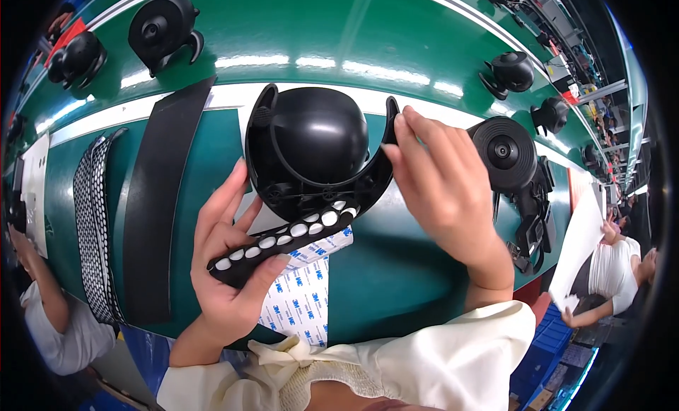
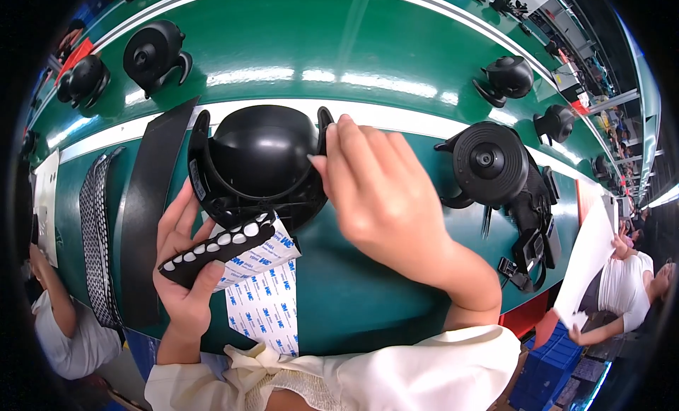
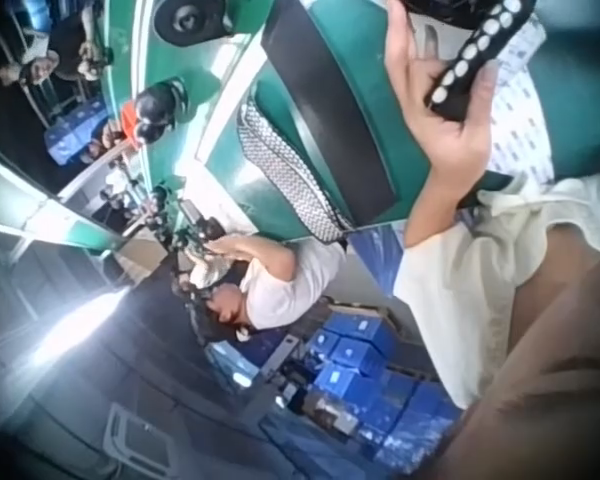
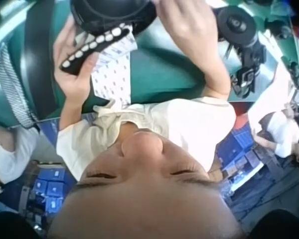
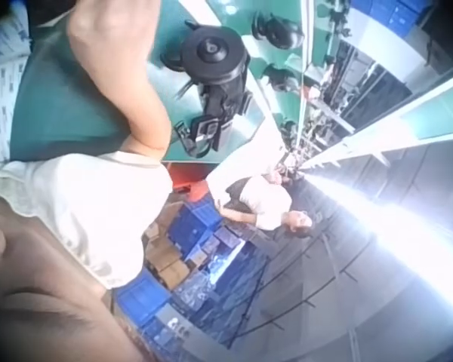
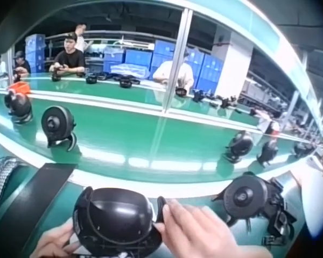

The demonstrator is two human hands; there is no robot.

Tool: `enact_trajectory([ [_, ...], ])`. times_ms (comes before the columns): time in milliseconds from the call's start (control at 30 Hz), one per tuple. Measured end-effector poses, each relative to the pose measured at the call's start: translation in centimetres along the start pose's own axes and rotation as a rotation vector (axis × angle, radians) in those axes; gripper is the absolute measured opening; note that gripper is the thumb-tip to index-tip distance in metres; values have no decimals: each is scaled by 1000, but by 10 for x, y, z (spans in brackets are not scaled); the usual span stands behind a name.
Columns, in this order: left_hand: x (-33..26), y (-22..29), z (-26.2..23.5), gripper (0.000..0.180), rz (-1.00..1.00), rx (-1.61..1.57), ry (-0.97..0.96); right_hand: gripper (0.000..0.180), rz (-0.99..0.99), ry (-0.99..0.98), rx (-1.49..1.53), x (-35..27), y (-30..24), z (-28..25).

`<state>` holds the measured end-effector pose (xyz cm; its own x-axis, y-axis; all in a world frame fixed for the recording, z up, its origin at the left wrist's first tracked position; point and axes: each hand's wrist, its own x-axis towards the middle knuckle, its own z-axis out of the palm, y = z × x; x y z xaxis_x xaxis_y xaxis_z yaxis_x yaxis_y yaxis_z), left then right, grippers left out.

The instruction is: Assembling black plastic housing parts using adhesive strips and honeycomb padding on a factory assembly line.

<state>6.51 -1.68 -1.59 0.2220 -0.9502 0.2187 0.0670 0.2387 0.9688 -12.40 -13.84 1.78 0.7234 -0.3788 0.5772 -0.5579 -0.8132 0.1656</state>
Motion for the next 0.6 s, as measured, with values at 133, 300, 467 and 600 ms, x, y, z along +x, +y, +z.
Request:
enact_trajectory([
  [133,-1,0,-1,18,34,64,-26,30,69,-184,35,0,0,-10],
  [300,-2,4,-5,16,105,187,-72,18,407,51,669,-3,35,-22],
  [467,-10,15,-8,14,174,417,-148,17,404,127,741,-2,26,-30],
  [600,-15,18,7,27,79,126,-134,33,149,-57,998,6,-2,-34],
])
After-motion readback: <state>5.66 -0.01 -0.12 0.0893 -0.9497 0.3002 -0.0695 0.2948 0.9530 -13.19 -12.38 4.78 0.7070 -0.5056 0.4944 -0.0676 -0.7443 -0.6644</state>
